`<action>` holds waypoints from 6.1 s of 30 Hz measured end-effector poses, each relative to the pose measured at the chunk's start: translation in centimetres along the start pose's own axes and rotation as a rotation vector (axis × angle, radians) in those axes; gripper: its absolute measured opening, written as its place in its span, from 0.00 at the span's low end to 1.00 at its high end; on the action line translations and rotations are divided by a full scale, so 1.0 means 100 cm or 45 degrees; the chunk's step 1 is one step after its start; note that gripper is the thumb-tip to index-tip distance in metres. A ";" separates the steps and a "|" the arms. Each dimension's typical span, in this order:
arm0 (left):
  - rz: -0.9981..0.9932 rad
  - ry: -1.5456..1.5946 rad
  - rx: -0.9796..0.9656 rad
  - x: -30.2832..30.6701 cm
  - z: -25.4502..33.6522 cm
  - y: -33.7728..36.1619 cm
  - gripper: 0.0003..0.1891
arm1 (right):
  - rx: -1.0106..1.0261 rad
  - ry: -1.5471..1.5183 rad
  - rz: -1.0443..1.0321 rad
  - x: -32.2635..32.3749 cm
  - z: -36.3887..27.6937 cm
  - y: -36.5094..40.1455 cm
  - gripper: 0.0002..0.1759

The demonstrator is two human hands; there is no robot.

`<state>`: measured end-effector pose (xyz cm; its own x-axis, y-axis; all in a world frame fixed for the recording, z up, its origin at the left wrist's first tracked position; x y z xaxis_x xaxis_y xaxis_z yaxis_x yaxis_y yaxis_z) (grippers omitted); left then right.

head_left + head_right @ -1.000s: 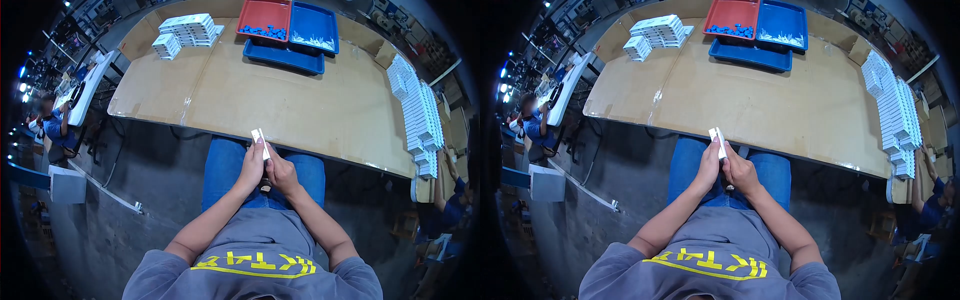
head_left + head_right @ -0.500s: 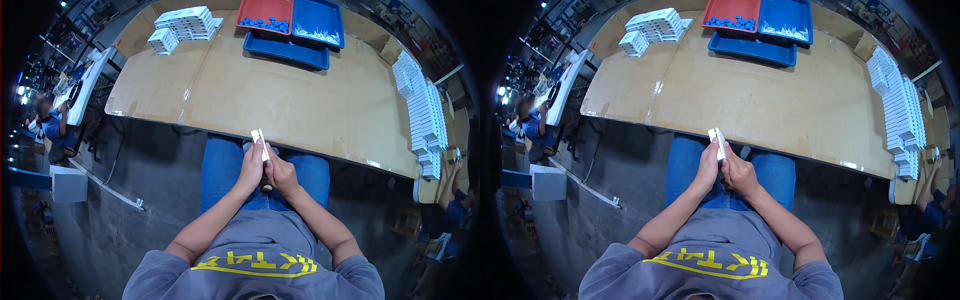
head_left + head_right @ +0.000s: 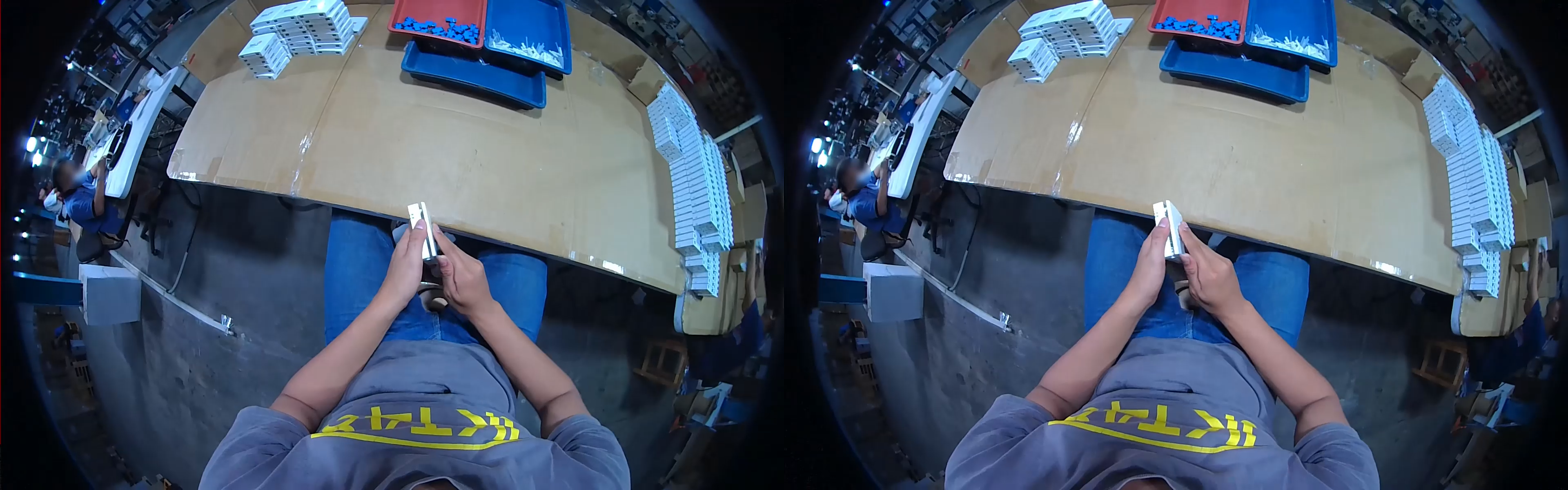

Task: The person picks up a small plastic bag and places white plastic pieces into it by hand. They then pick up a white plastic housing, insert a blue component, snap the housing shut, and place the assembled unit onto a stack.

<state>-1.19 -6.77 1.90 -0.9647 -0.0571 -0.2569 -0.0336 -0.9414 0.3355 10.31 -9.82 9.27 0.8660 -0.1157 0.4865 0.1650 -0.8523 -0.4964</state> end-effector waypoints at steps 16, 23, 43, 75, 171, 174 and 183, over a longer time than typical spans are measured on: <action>-0.457 -0.354 -0.685 -0.035 0.077 0.022 0.56 | -0.972 -1.034 0.042 0.009 0.028 -0.019 0.29; -0.246 0.077 -0.311 -0.038 0.065 0.012 0.50 | -0.413 -0.620 0.123 0.013 0.003 -0.031 0.33; -0.154 -0.043 -0.680 -0.043 0.094 0.036 0.56 | 0.039 -0.326 0.196 0.018 -0.038 -0.018 0.31; 0.053 -0.315 -0.948 -0.024 0.087 0.034 0.53 | -1.004 -1.247 0.138 -0.014 0.002 -0.012 0.31; -0.008 0.108 -0.123 -0.008 0.019 -0.001 0.27 | -0.437 -0.578 -0.042 0.013 0.010 -0.021 0.29; 0.023 0.047 -0.079 -0.004 0.010 -0.004 0.29 | -0.306 -0.357 -0.075 0.010 0.003 -0.021 0.30; 0.087 -0.064 -0.155 -0.009 0.021 0.002 0.29 | -0.084 -0.097 0.018 0.007 0.003 -0.020 0.24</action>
<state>-0.90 -6.17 4.12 -0.9756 -0.1086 -0.1909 0.0615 -0.9695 0.2372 10.71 -8.03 10.39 0.9017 -0.0907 0.4227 0.1237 -0.8828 -0.4532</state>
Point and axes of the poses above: each hand's wrist, its own y-axis away from the middle knuckle, its own x-axis out of the back of the hand, z = x × y, the point moved 10 cm from there along -y, towards the middle knuckle, and after that the axes turned 5 degrees about z, right-handed, at the moved point
